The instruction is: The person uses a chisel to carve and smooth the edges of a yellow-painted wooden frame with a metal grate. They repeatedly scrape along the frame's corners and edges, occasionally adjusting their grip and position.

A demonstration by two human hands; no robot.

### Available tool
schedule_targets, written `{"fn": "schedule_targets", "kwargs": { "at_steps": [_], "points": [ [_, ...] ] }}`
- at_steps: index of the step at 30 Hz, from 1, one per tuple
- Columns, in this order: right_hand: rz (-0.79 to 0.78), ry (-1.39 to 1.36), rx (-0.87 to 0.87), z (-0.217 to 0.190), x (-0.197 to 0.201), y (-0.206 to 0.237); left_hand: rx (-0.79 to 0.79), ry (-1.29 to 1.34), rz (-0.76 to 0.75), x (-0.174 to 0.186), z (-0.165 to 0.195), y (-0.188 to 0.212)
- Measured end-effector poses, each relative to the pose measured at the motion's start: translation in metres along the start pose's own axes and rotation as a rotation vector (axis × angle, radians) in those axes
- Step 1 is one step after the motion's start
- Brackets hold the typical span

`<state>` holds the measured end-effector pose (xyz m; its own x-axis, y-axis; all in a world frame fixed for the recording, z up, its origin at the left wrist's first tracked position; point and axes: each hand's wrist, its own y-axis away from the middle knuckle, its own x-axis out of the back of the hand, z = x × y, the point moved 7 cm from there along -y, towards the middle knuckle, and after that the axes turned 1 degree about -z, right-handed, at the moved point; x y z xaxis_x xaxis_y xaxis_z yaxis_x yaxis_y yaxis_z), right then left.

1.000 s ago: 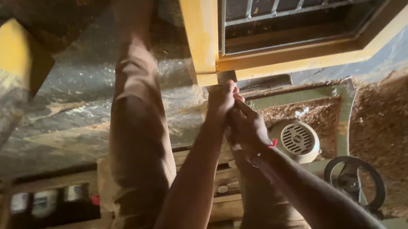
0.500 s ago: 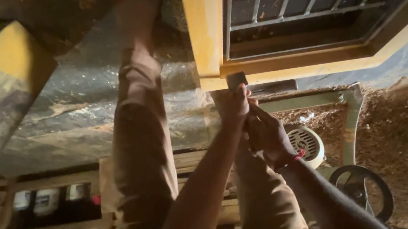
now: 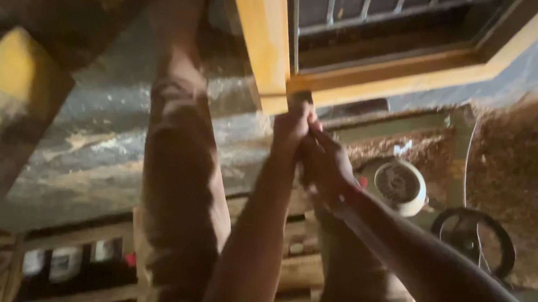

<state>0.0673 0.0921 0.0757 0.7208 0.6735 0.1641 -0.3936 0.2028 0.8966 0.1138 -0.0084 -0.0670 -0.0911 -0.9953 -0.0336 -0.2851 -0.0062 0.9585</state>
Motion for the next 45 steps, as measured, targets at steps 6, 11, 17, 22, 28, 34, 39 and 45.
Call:
{"fn": "schedule_targets", "kwargs": {
  "at_steps": [6, 11, 17, 22, 28, 34, 39, 45],
  "points": [
    [-0.001, -0.089, 0.153, 0.008, 0.000, -0.029, -0.026, 0.009, 0.011, -0.004, 0.024, -0.007],
    [-0.063, 0.353, 0.561, 0.007, 0.033, -0.019, -0.037, -0.296, 0.113, -0.026, 0.024, 0.030],
    [-0.183, 0.068, 0.279, 0.004, 0.061, 0.005, -0.022, -0.221, 0.050, -0.051, -0.004, 0.032],
    [-0.067, 0.158, 0.054, -0.009, 0.022, 0.009, -0.080, -0.010, 0.093, -0.015, -0.001, 0.017],
    [0.049, 0.165, -0.029, -0.018, -0.004, 0.019, 0.018, 0.224, 0.058, -0.001, -0.006, 0.008],
    [0.121, 0.305, 0.118, -0.002, 0.003, -0.028, -0.001, 0.153, -0.014, 0.003, -0.001, -0.031],
    [-0.219, -0.429, 0.107, 0.021, 0.020, -0.038, -0.031, 0.044, 0.032, -0.010, -0.016, -0.019],
    [-0.186, -0.032, 0.122, -0.011, 0.054, 0.008, -0.085, -0.170, 0.076, -0.044, -0.018, 0.005]
  ]
}}
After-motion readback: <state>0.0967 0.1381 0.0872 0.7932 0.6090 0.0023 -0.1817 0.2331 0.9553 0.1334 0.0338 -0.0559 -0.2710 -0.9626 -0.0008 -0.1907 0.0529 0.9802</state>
